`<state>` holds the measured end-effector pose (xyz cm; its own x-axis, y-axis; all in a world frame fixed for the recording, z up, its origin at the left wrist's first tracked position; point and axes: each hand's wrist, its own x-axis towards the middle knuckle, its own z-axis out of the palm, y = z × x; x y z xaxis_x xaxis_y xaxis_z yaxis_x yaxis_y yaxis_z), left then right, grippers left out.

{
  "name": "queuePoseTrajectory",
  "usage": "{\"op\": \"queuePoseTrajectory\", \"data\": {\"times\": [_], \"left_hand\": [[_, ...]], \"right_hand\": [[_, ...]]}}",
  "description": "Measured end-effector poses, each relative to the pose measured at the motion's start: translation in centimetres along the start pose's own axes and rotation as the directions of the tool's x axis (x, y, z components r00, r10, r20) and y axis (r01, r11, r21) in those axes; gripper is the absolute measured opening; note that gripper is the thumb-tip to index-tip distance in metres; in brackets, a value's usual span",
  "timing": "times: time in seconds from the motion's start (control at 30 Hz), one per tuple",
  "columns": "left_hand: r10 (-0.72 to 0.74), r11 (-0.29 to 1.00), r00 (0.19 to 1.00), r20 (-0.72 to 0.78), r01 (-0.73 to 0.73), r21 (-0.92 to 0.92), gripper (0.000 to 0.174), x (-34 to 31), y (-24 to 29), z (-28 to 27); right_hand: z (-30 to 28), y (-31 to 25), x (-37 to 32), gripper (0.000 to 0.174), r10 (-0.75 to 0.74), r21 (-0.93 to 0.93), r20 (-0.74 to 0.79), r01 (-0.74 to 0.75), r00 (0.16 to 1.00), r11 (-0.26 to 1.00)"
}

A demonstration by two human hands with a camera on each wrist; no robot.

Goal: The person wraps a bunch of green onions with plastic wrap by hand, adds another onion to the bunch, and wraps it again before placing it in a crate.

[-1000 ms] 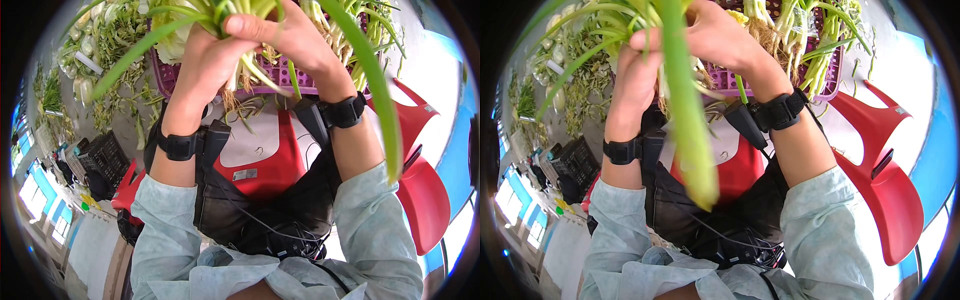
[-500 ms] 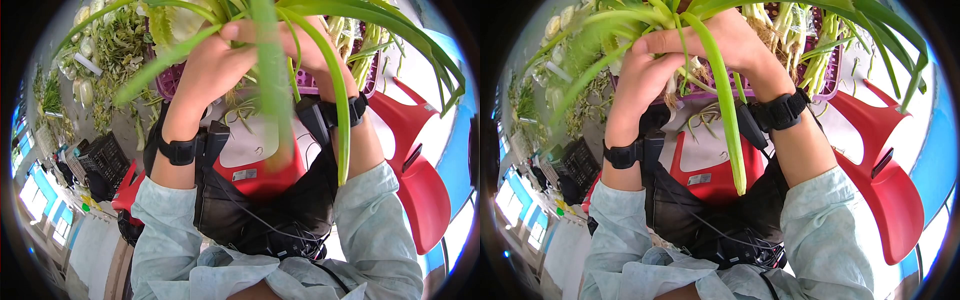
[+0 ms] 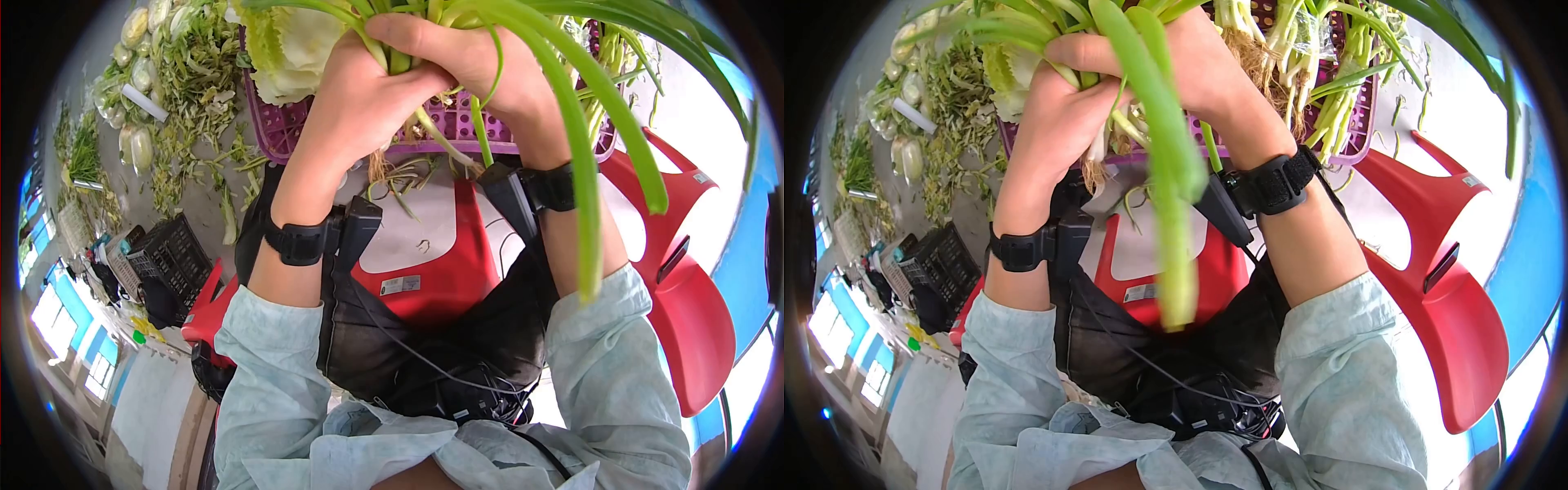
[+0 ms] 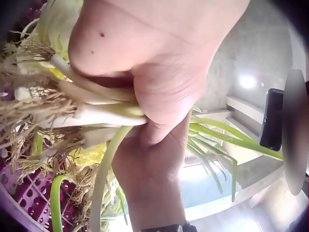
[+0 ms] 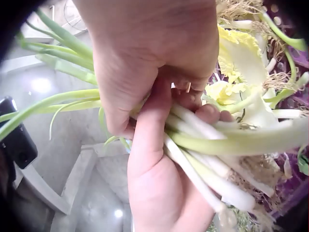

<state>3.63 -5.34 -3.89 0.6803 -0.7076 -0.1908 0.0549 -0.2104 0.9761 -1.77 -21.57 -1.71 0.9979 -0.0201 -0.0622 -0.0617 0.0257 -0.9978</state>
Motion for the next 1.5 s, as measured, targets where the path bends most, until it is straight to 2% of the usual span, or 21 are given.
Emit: {"op": "queuePoseTrajectory", "data": {"times": [0.03, 0.1, 0.2, 0.23, 0.27, 0.3, 0.33, 0.43, 0.53, 0.73, 0.77, 0.8, 0.83, 0.87, 0.97, 1.03, 1.13, 1.23, 1.3, 1.4, 1.5], "left_hand": [[-0.016, 1.0, 1.0, -0.022, 0.016, -0.009, 0.022, 0.0, 0.1, 0.0], [-0.034, 0.998, 0.998, -0.059, 0.038, 0.058, 0.024, 0.0, 0.1, -0.1], [-0.11, 0.988, 0.986, -0.124, 0.122, 0.092, 0.023, -0.1, 0.2, -0.2], [-0.171, 0.982, 0.974, -0.147, 0.181, 0.058, 0.02, -0.2, 0.3, -0.2], [-0.231, 0.971, 0.958, -0.168, 0.238, 0.023, 0.017, -0.4, 0.5, -0.2], [-0.185, 0.964, 0.966, -0.181, 0.215, 0.157, 0.017, -0.4, 1.6, 0.1], [-0.164, 0.969, 0.964, -0.207, 0.197, 0.15, 0.016, -0.4, 1.5, 0.1], [-0.118, 0.977, 0.958, -0.262, 0.159, 0.144, 0.012, -0.5, 0.8, 0.2], [-0.095, 0.987, 0.962, -0.256, 0.125, 0.105, 0.009, -0.2, -0.2, 0.0], [0.058, 0.994, 0.95, -0.306, -0.084, -0.072, 0.008, 0.5, -2.3, -0.3], [0.049, 0.989, 0.947, -0.319, -0.091, -0.118, 0.008, 0.5, -2.2, -0.5], [0.036, 0.98, 0.945, -0.325, -0.097, -0.176, 0.01, 0.5, -1.2, -0.2], [0.022, 0.967, 0.944, -0.331, -0.104, -0.233, 0.012, 0.5, -0.1, 0.1], [0.018, 0.96, 0.972, -0.235, -0.083, -0.268, 0.032, 0.3, -0.5, -0.7], [-0.04, 0.886, 0.953, -0.3, -0.105, -0.451, 0.027, 0.6, -0.2, -0.7], [-0.035, 0.866, 0.948, -0.316, -0.129, -0.483, 0.024, 0.7, 0.0, -0.8], [-0.072, 0.877, 0.907, -0.416, -0.141, -0.46, 0.038, 0.8, 0.8, -0.3], [-0.048, 0.873, 0.94, -0.337, -0.125, -0.472, 0.022, 0.7, 0.3, -1.0], [-0.091, 0.888, 0.938, -0.336, -0.076, -0.453, 0.021, 0.4, 0.5, -1.2], [-0.143, 0.892, 0.922, -0.359, -0.037, -0.451, 0.018, 0.4, 0.5, -1.2], [-0.207, 0.879, 0.899, -0.385, -0.002, -0.476, 0.015, 0.4, 0.3, -1.1]], "right_hand": [[-0.1, 0.0, 0.0, 0.053, 0.024, 0.014, 0.009, -0.024, 1.0, 1.0], [1.6, 1.8, -0.1, 0.033, 0.142, 0.017, -0.18, -0.141, 0.973, 0.99], [1.3, 1.9, 0.2, 0.037, 0.072, -0.18, -0.145, -0.098, 0.987, 0.979], [1.5, 1.2, 0.0, 0.035, -0.038, -0.204, -0.154, 0.006, 0.987, 0.979], [1.5, 1.1, 0.0, 0.034, 0.018, -0.224, -0.142, -0.05, 0.99, 0.973], [1.5, 1.1, -0.1, 0.033, 0.073, -0.244, -0.131, -0.104, 0.989, 0.964], [1.5, 1.2, -0.1, 0.032, 0.129, -0.265, -0.121, -0.157, 0.984, 0.951], [1.1, 3.2, 1.4, 0.063, -0.177, 0.2, -0.005, 0.174, 0.984, 0.964], [1.0, 3.8, 1.3, 0.058, -0.168, 0.211, -0.013, 0.167, 0.986, 0.963], [0.6, 0.7, 0.5, 0.049, 0.149, 0.263, 0.063, -0.16, 0.987, 0.951], [0.5, 1.8, 0.9, 0.047, 0.024, 0.35, 0.115, -0.063, 0.993, 0.935], [1.4, 1.6, 0.7, 0.045, -0.016, 0.371, 0.009, 0.011, 1.0, 0.929], [1.2, 1.5, 0.7, 0.04, 0.025, 0.393, -0.005, -0.02, 1.0, 0.919], [1.0, 1.5, 0.8, 0.035, 0.065, 0.415, -0.019, -0.051, 0.998, 0.908], [0.4, 3.7, 1.5, 0.025, -0.005, 0.469, -0.118, 0.06, 0.993, 0.881], [0.1, 4.0, 1.6, 0.022, -0.009, 0.33, -0.217, 0.082, 0.976, 0.94], [0.3, 3.7, 1.5, 0.016, 0.06, 0.238, -0.331, 0.022, 0.942, 0.971], [0.3, 4.3, 1.5, 0.012, 0.111, 0.123, -0.365, -0.07, 0.925, 0.99], [0.3, 4.0, 1.4, 0.009, 0.121, 0.08, -0.391, -0.097, 0.912, 0.992], [0.3, 3.4, 1.3, 0.009, 0.051, 0.153, -0.391, 0.01, 0.919, 0.988], [0.0, 2.4, 0.7, 0.009, 0.033, 0.108, -0.431, 0.015, 0.902, 0.994]]}}
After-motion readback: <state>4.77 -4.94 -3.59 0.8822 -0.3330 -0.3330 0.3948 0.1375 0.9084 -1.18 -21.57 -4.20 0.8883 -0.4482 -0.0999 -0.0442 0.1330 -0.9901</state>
